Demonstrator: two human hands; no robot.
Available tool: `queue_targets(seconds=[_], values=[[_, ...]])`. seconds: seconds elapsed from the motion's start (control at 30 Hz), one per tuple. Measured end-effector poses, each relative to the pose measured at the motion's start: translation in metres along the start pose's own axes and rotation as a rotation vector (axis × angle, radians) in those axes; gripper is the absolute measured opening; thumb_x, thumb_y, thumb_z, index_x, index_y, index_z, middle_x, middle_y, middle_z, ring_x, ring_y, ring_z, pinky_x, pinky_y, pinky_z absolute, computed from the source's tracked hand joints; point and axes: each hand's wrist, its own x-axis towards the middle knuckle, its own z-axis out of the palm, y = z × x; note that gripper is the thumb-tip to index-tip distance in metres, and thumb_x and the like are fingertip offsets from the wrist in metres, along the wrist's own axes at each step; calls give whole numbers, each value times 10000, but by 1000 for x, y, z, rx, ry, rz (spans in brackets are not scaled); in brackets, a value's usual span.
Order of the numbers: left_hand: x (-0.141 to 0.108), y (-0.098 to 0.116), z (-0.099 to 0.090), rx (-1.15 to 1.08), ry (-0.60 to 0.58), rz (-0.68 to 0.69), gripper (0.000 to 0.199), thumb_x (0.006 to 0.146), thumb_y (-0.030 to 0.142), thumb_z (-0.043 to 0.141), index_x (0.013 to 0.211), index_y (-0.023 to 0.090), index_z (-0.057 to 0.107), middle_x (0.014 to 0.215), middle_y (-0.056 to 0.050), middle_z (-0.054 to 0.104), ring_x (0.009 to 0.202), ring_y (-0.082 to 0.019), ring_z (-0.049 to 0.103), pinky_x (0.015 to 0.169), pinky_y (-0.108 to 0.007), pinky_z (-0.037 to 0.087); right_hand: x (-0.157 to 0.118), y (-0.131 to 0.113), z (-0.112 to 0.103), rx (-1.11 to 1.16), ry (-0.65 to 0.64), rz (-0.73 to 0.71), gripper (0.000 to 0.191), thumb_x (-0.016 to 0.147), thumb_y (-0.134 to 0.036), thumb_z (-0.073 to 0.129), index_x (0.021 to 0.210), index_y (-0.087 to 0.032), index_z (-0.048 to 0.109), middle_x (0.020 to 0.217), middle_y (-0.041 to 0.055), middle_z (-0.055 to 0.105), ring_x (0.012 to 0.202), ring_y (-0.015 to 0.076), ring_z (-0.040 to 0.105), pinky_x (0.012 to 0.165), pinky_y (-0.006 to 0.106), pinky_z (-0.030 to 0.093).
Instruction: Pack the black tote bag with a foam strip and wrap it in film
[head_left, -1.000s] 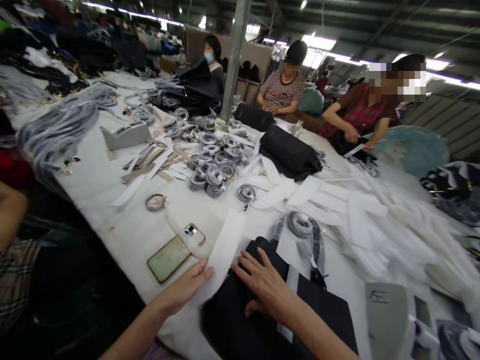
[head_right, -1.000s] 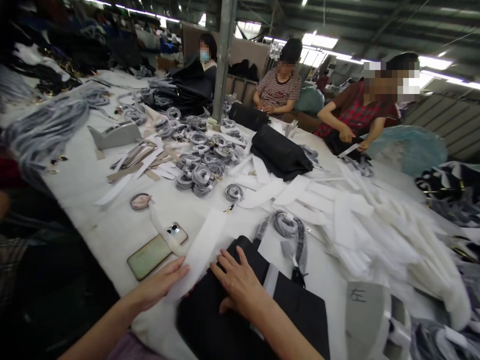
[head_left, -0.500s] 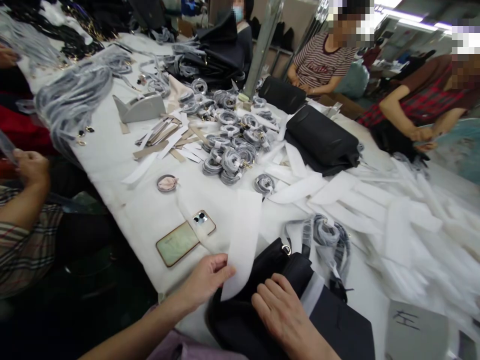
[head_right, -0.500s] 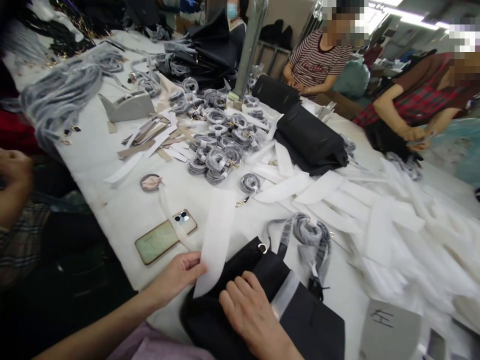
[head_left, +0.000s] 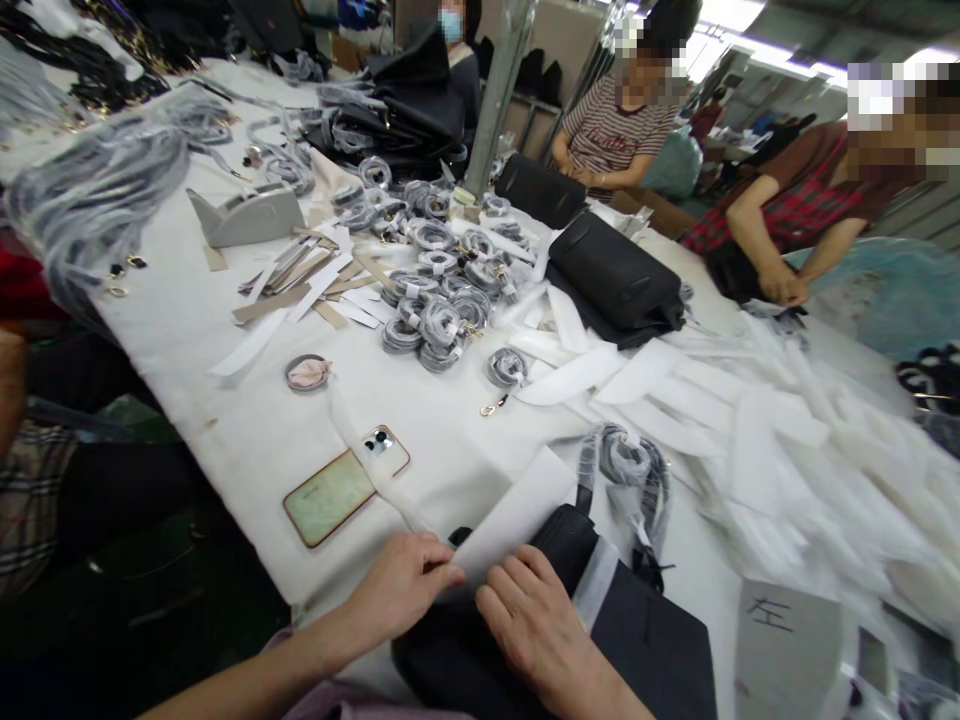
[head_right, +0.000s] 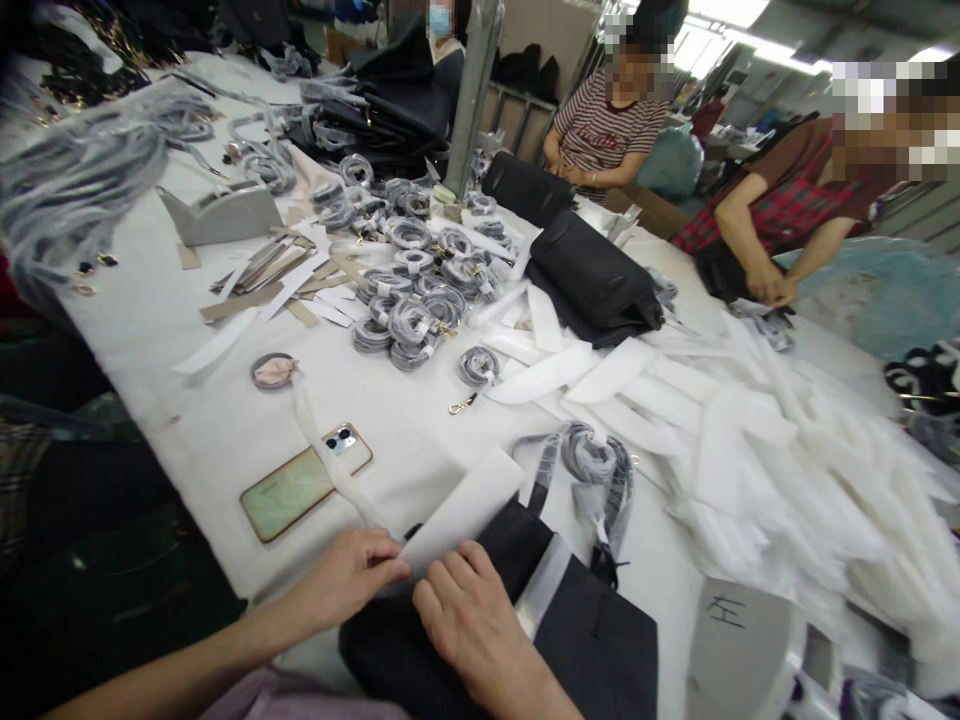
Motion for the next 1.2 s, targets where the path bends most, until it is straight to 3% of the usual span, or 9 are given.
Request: queue_targets(seconds=[0.2,0.27,0.4,0.47,0.53,0.67,0.8,1.0,1.2], values=[[2,-6,5,237,-68,82,318,869,328,435,600,202,550,672,-27,592,646,-170,531,610,-298,288,6,0,-5,-35,-92,-18,212,956,-151,437,770,-201,525,705,-16,537,660,154,453,783,357,367],[3,-7,7,304,-87,95,294,871,283,415,632,207,567,700,-46,621,667,-187,558,620,-306,313,12,8,-11,-31,-150,-42,141,939,-277,527,822,-200,544,800,3,582,742,166,503,786,363,380],[3,-10,8,335,-106,111,329,901,279,363,676,213,592,728,-76,643,670,-201,584,617,-312,361,26,34,-22,-50,-178,-67,574,756,-742,524,882,-183,562,1175,120,565,1182,303,444,1027,509,282],[3,-11,10,316,-104,111,350,914,284,345,689,211,603,741,-85,647,680,-205,594,630,-314,389,29,47,-19,-55,-176,-63,690,696,-839,423,851,-181,562,1070,117,593,1204,324,427,1083,564,192],[0,-14,13,278,-81,100,363,925,293,326,733,210,622,769,-91,657,715,-216,609,669,-322,424,30,55,-11,-50,-160,-64,725,673,-870,363,806,-184,556,876,69,594,1051,283,513,1084,553,207],[-15,-23,26,89,75,77,371,953,354,305,1058,236,641,1026,-100,685,963,-242,628,872,-348,478,27,62,12,-74,-60,-64,689,711,-854,345,720,-190,526,724,19,541,744,193,503,996,462,331],[-28,-33,47,142,284,200,477,891,425,504,1320,217,481,1241,-108,597,1136,-238,569,959,-325,491,26,66,26,-76,-52,-85,634,781,-806,355,684,-196,496,676,9,517,662,170,454,859,390,383],[-16,-49,63,462,556,425,299,918,357,502,1139,175,587,933,-76,651,840,-185,637,759,-294,561,30,74,50,-16,-100,-63,542,854,-712,396,717,-200,511,610,4,539,574,160,454,623,320,330],[-3,-77,73,701,688,601,172,924,208,478,1006,223,629,911,-41,712,855,-197,662,762,-295,555,33,74,66,46,-119,29,318,874,-489,495,749,-200,538,635,-7,589,615,152,525,655,304,364]])
